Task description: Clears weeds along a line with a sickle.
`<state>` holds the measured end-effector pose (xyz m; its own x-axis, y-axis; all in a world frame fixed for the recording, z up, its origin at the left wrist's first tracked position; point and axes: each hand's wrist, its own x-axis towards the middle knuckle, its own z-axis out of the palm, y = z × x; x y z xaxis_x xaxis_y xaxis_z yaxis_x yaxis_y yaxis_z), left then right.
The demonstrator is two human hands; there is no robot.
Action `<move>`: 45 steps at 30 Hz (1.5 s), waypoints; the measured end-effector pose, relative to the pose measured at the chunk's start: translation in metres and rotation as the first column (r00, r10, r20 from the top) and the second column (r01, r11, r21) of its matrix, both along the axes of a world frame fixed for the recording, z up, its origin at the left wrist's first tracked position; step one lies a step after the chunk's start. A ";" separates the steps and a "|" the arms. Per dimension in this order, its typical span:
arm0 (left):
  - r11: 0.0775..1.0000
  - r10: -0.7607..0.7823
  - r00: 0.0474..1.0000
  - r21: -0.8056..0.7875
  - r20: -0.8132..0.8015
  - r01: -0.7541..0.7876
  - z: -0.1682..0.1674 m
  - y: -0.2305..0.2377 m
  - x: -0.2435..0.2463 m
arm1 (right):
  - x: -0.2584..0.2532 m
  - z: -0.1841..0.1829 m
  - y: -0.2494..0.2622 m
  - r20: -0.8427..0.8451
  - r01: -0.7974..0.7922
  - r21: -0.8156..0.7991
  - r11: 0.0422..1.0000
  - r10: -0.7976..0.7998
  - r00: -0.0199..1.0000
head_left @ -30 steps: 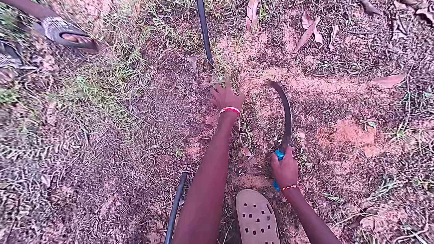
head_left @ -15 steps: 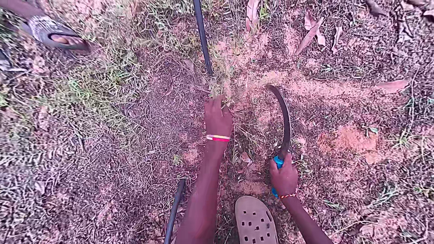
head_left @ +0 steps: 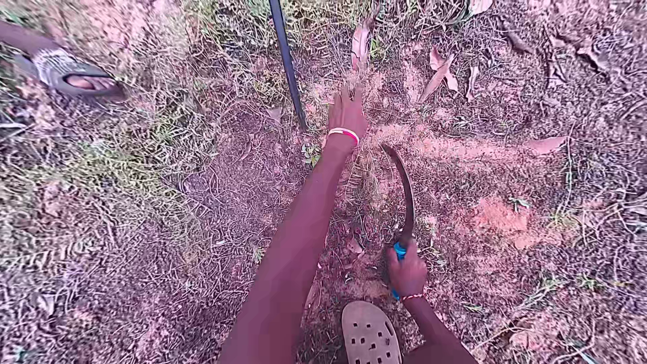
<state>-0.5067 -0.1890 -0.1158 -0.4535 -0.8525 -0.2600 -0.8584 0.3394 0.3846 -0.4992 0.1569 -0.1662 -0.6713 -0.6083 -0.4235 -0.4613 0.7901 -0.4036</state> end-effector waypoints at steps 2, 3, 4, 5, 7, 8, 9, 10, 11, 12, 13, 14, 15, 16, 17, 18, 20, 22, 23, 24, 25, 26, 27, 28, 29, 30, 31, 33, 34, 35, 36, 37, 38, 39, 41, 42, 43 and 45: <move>0.991 0.079 0.985 0.096 0.151 -0.094 -0.021 -0.041 -0.002 | 0.000 0.000 0.000 -0.006 -0.009 0.028 1.000 0.009 1.000; 0.985 0.094 0.973 0.119 0.211 -0.121 -0.026 -0.051 -0.002 | -0.001 0.001 -0.001 -0.005 -0.011 0.042 0.999 0.011 1.000; 0.982 0.091 0.965 0.139 0.245 -0.128 -0.026 -0.055 -0.004 | -0.001 0.000 -0.001 -0.013 -0.013 0.039 0.999 0.014 1.000; 0.981 0.077 0.962 0.154 0.262 -0.121 -0.024 -0.056 -0.004 | -0.001 -0.001 -0.001 -0.024 -0.016 0.025 1.000 0.017 1.000; 0.980 0.039 0.960 0.179 0.277 -0.091 -0.023 -0.053 -0.001 | 0.000 -0.002 0.000 -0.025 -0.018 0.017 1.000 0.018 1.000; 0.980 0.033 0.964 0.182 0.263 -0.083 -0.024 -0.048 0.002 | -0.001 -0.001 0.000 -0.005 -0.016 0.031 0.999 0.016 1.000; 0.982 0.033 0.972 0.174 0.233 -0.075 -0.022 -0.040 0.003 | -0.002 0.000 -0.002 0.023 -0.013 0.053 0.999 0.012 1.000; 0.981 0.043 0.982 0.176 0.183 -0.076 -0.019 -0.028 0.005 | -0.003 0.000 -0.001 0.033 -0.014 0.056 0.998 0.012 0.999; 0.982 0.056 0.990 0.173 0.131 -0.079 -0.014 -0.013 0.008 | -0.002 -0.001 0.000 0.030 -0.016 0.047 0.999 0.015 0.999; 0.987 0.064 0.995 0.142 0.075 -0.074 -0.010 0.002 0.011 | -0.003 -0.003 0.001 0.027 -0.017 0.039 0.999 0.016 1.000; 0.995 0.060 0.998 0.081 0.023 -0.062 -0.005 0.015 0.013 | -0.004 -0.003 0.000 0.029 -0.015 0.038 0.999 0.014 0.999; 0.999 0.035 0.999 0.021 -0.020 -0.035 -0.003 0.023 0.015 | -0.004 -0.003 -0.002 0.035 -0.011 0.036 0.999 0.010 0.999; 1.000 -0.004 0.999 0.002 -0.038 0.004 -0.004 0.026 0.016 | -0.003 -0.003 -0.002 0.038 -0.007 0.034 0.999 0.005 0.999; 0.998 -0.053 0.999 0.043 -0.012 0.054 -0.008 0.026 0.014 | -0.002 -0.002 0.000 0.043 -0.004 0.040 0.999 0.003 0.999; 0.985 -0.120 0.991 0.133 0.054 0.112 -0.012 0.023 0.010 | -0.001 -0.002 0.001 0.044 -0.002 0.040 0.999 0.000 0.999; 0.961 -0.209 0.969 0.213 0.132 0.178 -0.015 0.019 0.003 | -0.002 -0.001 -0.001 0.046 0.001 0.047 0.999 -0.003 0.999; 0.917 -0.373 0.885 0.259 0.278 0.305 -0.021 0.026 -0.012 | -0.003 0.001 -0.002 0.041 0.014 0.055 0.998 -0.016 0.999; 0.901 -0.418 0.858 0.255 0.299 0.350 -0.021 0.043 -0.011 | -0.002 0.000 0.000 0.008 0.016 0.042 0.999 -0.017 1.000; 0.905 -0.408 0.868 0.247 0.281 0.346 -0.018 0.053 -0.003 | 0.000 0.000 -0.001 0.010 0.022 0.045 0.999 -0.022 1.000; 0.911 -0.392 0.882 0.244 0.262 0.333 -0.013 0.062 0.007 | 0.002 -0.001 -0.001 0.005 0.027 0.039 0.999 -0.027 1.000; 0.920 -0.363 0.899 0.244 0.244 0.305 -0.006 0.071 0.018 | 0.003 -0.003 -0.001 -0.013 0.027 0.024 0.999 -0.027 1.000; 0.931 -0.322 0.921 0.251 0.222 0.265 0.004 0.079 0.029 | 0.002 -0.005 0.000 -0.024 0.031 0.011 0.999 -0.030 0.999; 0.946 -0.263 0.944 0.243 0.197 0.213 0.014 0.082 0.040 | 0.001 -0.006 0.001 -0.028 0.033 0.000 0.999 -0.033 0.999; 0.965 -0.202 0.964 0.206 0.173 0.165 0.022 0.081 0.049 | 0.001 -0.007 0.001 -0.026 0.036 -0.004 0.999 -0.036 0.999; 0.980 -0.156 0.975 0.148 0.161 0.132 0.028 0.072 0.055 | 0.001 -0.008 0.001 -0.029 0.038 -0.014 0.999 -0.038 0.999; 0.988 -0.128 0.978 0.106 0.165 0.111 0.031 0.056 0.057 | 0.001 -0.009 0.001 -0.027 0.038 -0.013 0.999 -0.038 0.999; 0.990 -0.126 0.974 0.084 0.187 0.112 0.027 0.035 0.057 | 0.002 -0.009 0.003 -0.023 0.036 -0.002 0.999 -0.036 0.999; 0.989 -0.146 0.958 0.061 0.248 0.135 0.003 -0.009 0.055 | 0.002 -0.009 0.002 -0.015 0.036 0.016 0.999 -0.036 0.999; 0.989 -0.144 0.946 0.064 0.289 0.131 -0.011 -0.025 0.053 | 0.001 -0.009 0.001 -0.006 0.039 0.034 0.999 -0.039 0.999; 0.991 -0.131 0.940 0.079 0.315 0.112 -0.020 -0.034 0.049 | 0.001 -0.008 -0.002 0.002 0.047 0.052 0.998 -0.047 0.999; 0.992 -0.110 0.945 0.088 0.309 0.086 -0.025 -0.035 0.045 | -0.001 -0.007 -0.002 0.013 0.053 0.067 0.996 -0.054 0.998; 0.993 -0.091 0.951 0.093 0.296 0.066 -0.027 -0.032 0.043 | -0.001 -0.006 -0.001 0.019 0.053 0.077 0.996 -0.055 0.998; 0.994 -0.078 0.957 0.092 0.280 0.054 -0.026 -0.030 0.042 | -0.001 -0.005 -0.001 0.022 0.051 0.079 0.996 -0.053 0.998; 0.995 -0.073 0.963 0.091 0.260 0.051 -0.025 -0.026 0.043 | -0.001 -0.005 -0.002 0.022 0.048 0.080 0.996 -0.050 0.999; 0.996 -0.058 0.974 0.079 0.220 0.041 -0.022 -0.015 0.050 | -0.002 -0.003 -0.002 0.037 0.038 0.101 0.994 -0.042 0.998; 0.998 -0.042 0.979 0.064 0.202 0.029 -0.021 -0.010 0.054 | -0.002 0.000 -0.004 0.051 0.039 0.120 0.992 -0.045 0.998; 0.999 -0.015 0.983 0.051 0.185 0.006 -0.022 -0.007 0.058 | -0.003 0.001 -0.005 0.056 0.041 0.126 0.991 -0.048 0.997; 0.997 0.057 0.983 0.048 0.174 -0.066 -0.023 -0.003 0.064 | -0.002 0.000 -0.005 0.050 0.045 0.128 0.991 -0.052 0.997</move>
<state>-0.4431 -0.1915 -0.1386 -0.3455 -0.8600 -0.3755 -0.9318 0.2670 0.2457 -0.5017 0.1522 -0.1662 -0.6733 -0.5148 -0.5307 -0.4016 0.8573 -0.3221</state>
